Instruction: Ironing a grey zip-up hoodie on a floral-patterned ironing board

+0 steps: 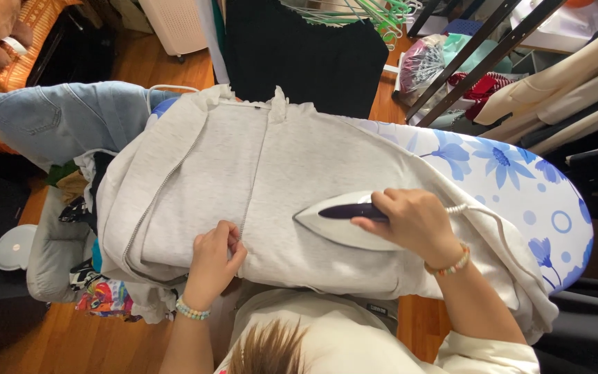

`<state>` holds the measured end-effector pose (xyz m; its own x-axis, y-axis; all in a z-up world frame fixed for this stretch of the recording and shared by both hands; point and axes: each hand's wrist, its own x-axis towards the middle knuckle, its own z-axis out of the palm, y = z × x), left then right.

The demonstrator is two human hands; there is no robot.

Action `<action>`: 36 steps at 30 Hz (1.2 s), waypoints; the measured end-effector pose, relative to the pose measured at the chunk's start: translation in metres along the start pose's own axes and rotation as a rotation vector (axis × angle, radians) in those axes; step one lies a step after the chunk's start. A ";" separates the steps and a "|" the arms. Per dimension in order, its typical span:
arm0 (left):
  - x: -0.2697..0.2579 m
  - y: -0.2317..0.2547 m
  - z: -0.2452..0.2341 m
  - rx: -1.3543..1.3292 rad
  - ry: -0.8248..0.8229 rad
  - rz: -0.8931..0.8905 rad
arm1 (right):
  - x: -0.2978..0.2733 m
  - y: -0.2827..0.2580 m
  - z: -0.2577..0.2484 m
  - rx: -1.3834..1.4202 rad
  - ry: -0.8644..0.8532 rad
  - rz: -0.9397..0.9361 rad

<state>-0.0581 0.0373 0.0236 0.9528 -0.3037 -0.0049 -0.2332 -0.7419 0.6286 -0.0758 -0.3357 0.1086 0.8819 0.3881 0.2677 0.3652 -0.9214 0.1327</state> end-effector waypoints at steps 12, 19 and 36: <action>0.001 0.006 -0.003 0.003 0.004 -0.006 | -0.021 -0.008 0.007 -0.023 0.066 -0.057; 0.000 0.008 -0.005 -0.004 0.012 -0.006 | 0.020 0.029 0.026 -0.170 0.117 0.062; 0.001 -0.002 0.001 -0.008 0.022 0.012 | 0.033 0.036 0.018 -0.124 0.085 0.062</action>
<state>-0.0574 0.0376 0.0217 0.9540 -0.2992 0.0192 -0.2428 -0.7336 0.6347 -0.0283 -0.3570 0.1046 0.8712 0.3360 0.3580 0.2671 -0.9361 0.2287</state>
